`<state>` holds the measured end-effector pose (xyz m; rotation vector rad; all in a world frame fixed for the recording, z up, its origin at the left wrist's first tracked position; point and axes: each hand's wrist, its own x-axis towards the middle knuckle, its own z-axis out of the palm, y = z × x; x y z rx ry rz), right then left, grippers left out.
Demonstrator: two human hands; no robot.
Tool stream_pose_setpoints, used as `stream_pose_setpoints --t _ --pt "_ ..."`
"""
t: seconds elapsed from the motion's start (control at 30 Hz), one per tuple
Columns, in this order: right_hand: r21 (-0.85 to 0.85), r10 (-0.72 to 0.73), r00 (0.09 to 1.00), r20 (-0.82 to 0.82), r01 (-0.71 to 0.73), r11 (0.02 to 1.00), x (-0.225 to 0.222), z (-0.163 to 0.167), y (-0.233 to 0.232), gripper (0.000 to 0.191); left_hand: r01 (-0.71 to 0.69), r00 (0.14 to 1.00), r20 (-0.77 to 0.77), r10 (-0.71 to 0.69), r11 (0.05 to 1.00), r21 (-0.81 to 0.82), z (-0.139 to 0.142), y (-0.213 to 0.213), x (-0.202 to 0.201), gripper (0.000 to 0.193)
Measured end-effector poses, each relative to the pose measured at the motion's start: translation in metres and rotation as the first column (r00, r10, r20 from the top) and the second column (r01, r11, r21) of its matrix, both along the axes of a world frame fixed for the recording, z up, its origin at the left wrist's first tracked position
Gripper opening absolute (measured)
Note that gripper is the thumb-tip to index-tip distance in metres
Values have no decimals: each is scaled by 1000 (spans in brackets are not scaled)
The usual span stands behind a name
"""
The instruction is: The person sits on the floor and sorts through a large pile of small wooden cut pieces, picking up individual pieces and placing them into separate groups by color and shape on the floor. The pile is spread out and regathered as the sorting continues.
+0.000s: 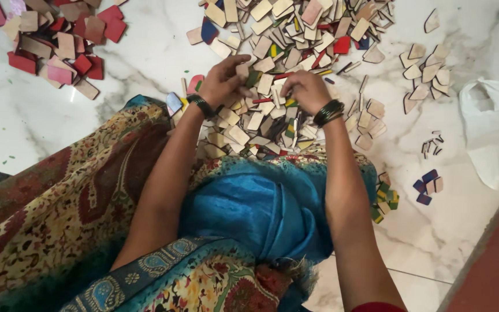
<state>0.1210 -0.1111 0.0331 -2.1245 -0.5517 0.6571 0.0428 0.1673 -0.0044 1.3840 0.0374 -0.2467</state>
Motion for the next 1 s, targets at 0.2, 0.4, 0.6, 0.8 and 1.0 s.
stream_pose_setpoints --t 0.2,0.4,0.6,0.8,1.0 --pt "37 -207 966 155 204 978 18 -3 -33 32 -102 994 -29 103 994 32 18 -8 1 46" --pt "-15 -222 893 393 247 969 24 -3 -47 29 -352 929 200 311 910 219 23 -12 8 38" --pt "-7 -164 898 409 182 983 27 -3 -28 19 -447 846 520 118 688 571 15 -35 65 42" --pt "25 -278 866 416 295 955 32 -2 -33 17 -366 917 396 54 509 779 26 -107 102 71" --pt "37 -278 856 436 292 956 29 -3 -41 16 -278 923 366 -123 447 851 19 -103 77 71"
